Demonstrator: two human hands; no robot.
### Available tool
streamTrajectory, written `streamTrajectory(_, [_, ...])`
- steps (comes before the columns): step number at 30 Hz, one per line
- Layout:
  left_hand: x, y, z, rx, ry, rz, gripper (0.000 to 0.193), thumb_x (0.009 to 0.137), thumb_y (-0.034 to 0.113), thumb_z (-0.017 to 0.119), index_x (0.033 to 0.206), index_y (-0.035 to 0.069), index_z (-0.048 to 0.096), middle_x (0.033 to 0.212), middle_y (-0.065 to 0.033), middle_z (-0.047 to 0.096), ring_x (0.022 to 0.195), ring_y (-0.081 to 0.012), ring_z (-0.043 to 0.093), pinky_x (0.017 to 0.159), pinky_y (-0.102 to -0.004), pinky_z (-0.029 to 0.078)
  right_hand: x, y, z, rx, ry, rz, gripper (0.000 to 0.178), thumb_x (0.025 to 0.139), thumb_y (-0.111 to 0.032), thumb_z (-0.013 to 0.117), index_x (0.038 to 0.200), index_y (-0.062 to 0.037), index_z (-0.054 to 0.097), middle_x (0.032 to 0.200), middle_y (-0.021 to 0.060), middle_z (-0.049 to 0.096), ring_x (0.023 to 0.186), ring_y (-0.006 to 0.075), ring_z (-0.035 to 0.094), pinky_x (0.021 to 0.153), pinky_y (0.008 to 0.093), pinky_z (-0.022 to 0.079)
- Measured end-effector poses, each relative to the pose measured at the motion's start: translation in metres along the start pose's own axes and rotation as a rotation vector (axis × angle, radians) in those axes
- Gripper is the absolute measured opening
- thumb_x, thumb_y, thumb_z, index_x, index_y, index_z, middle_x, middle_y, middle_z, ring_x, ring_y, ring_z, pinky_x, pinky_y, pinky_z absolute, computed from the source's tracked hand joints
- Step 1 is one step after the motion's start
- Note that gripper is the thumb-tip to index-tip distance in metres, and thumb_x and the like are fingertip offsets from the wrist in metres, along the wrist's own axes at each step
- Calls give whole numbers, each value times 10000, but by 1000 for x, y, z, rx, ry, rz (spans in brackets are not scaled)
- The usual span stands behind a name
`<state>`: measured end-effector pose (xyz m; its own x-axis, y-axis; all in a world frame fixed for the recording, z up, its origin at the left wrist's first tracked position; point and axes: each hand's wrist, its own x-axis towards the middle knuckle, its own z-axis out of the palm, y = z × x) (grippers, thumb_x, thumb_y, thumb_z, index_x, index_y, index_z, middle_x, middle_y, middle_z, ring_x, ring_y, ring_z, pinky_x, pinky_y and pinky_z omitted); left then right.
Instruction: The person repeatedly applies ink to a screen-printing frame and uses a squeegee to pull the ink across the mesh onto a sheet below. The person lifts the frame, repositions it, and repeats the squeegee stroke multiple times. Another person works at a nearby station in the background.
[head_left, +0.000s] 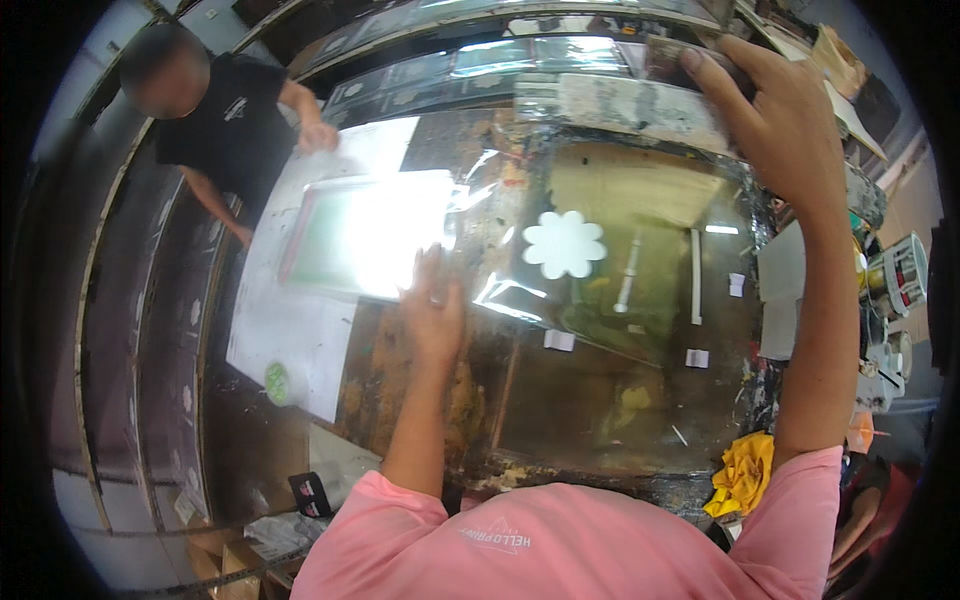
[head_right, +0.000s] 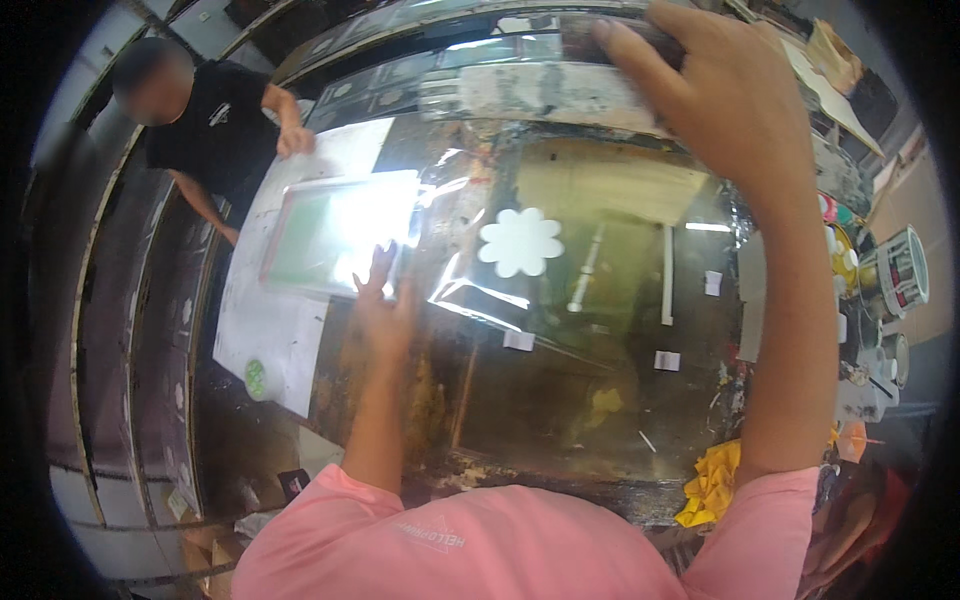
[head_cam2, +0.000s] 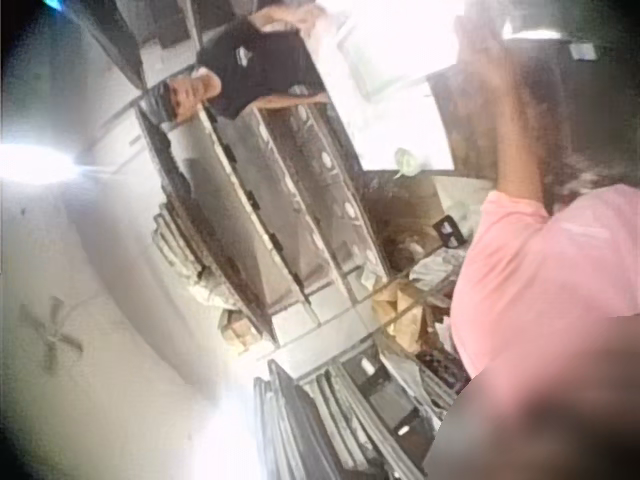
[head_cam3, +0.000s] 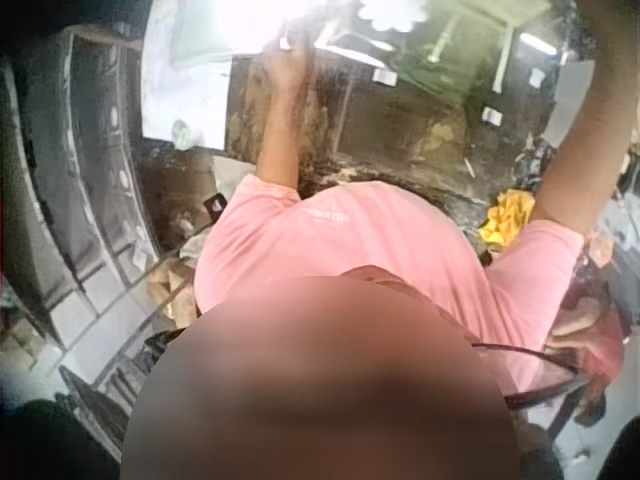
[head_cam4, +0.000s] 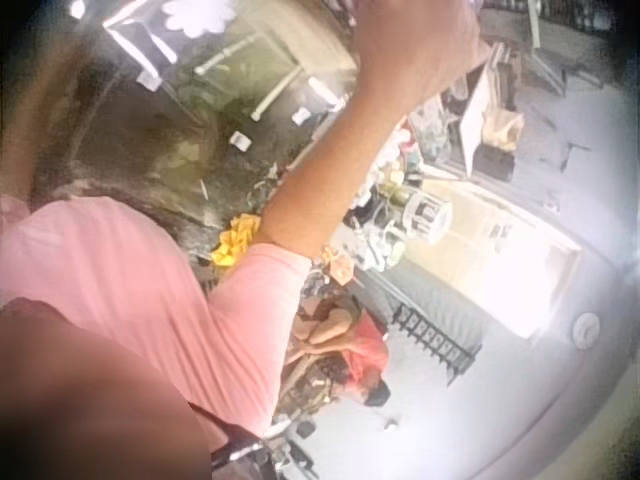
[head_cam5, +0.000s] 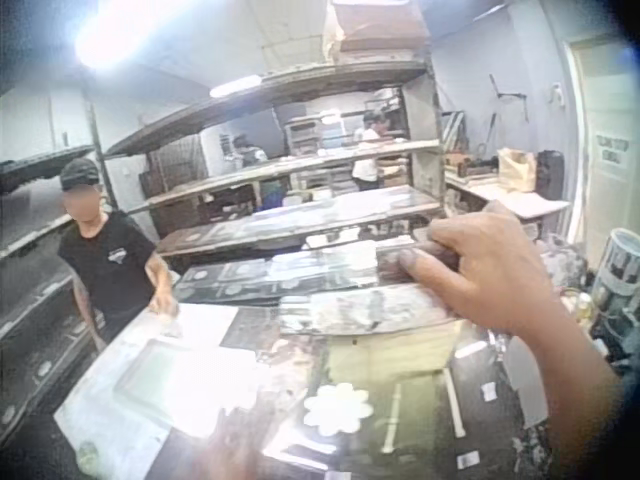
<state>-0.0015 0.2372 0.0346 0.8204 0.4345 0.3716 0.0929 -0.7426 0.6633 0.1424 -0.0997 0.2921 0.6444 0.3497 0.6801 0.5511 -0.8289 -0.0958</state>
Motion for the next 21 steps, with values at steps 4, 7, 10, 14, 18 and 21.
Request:
streamTrajectory(4, [18, -117, -58, 252, 133, 92, 530, 978, 191, 673, 1496, 93, 616, 1544, -213, 590, 1500, -392, 480, 1314, -608, 134, -6, 7, 1, 61, -44, 7, 519, 1029, -476, 615, 924, 25, 705, 724, 238, 622, 678, 395, 592, 712, 469, 447])
streamTrajectory(7, [46, -181, -111, 299, 188, -78, 541, 981, 214, 674, 1507, 104, 608, 1555, -195, 583, 1504, -387, 473, 1286, -686, 109, -9, 3, -1, 40, -40, -14, 524, 1028, -477, 616, 867, 17, 680, 704, 224, 618, 668, 399, 583, 727, 472, 438])
streamTrajectory(10, [66, -200, -141, 548, 346, -155, 544, 991, 261, 672, 1509, 109, 606, 1567, -171, 576, 1518, -386, 456, 1254, -753, 79, -18, -6, -1, -50, -2, -60, 551, 1026, -509, 602, 814, -4, 665, 717, 197, 643, 697, 400, 586, 786, 450, 426])
streamTrajectory(14, [49, -163, -113, 638, 374, 305, 546, 1027, 358, 651, 1518, 125, 596, 1599, -136, 548, 1541, -374, 419, 1227, -806, 33, -30, -16, -1, -92, 30, -38, 549, 1028, -511, 607, 809, -9, 649, 775, 196, 661, 735, 387, 565, 827, 430, 397])
streamTrajectory(18, [18, -121, -48, 811, -201, 496, 492, 1094, 421, 518, 1487, 137, 600, 1590, -91, 554, 1531, -358, 429, 1218, -824, -19, -29, -17, -3, -139, -30, 3, 538, 1026, -505, 619, 813, -12, 643, 814, 186, 669, 749, 381, 564, 824, 421, 390])
streamTrajectory(21, [12, -120, -24, 760, -90, 444, 503, 1114, 452, 437, 1435, 122, 639, 1579, -90, 560, 1514, -355, 447, 1219, -824, -13, -26, -15, -3, -62, 71, -77, 514, 1024, -500, 625, 844, -21, 673, 822, 184, 679, 747, 382, 561, 828, 420, 395])
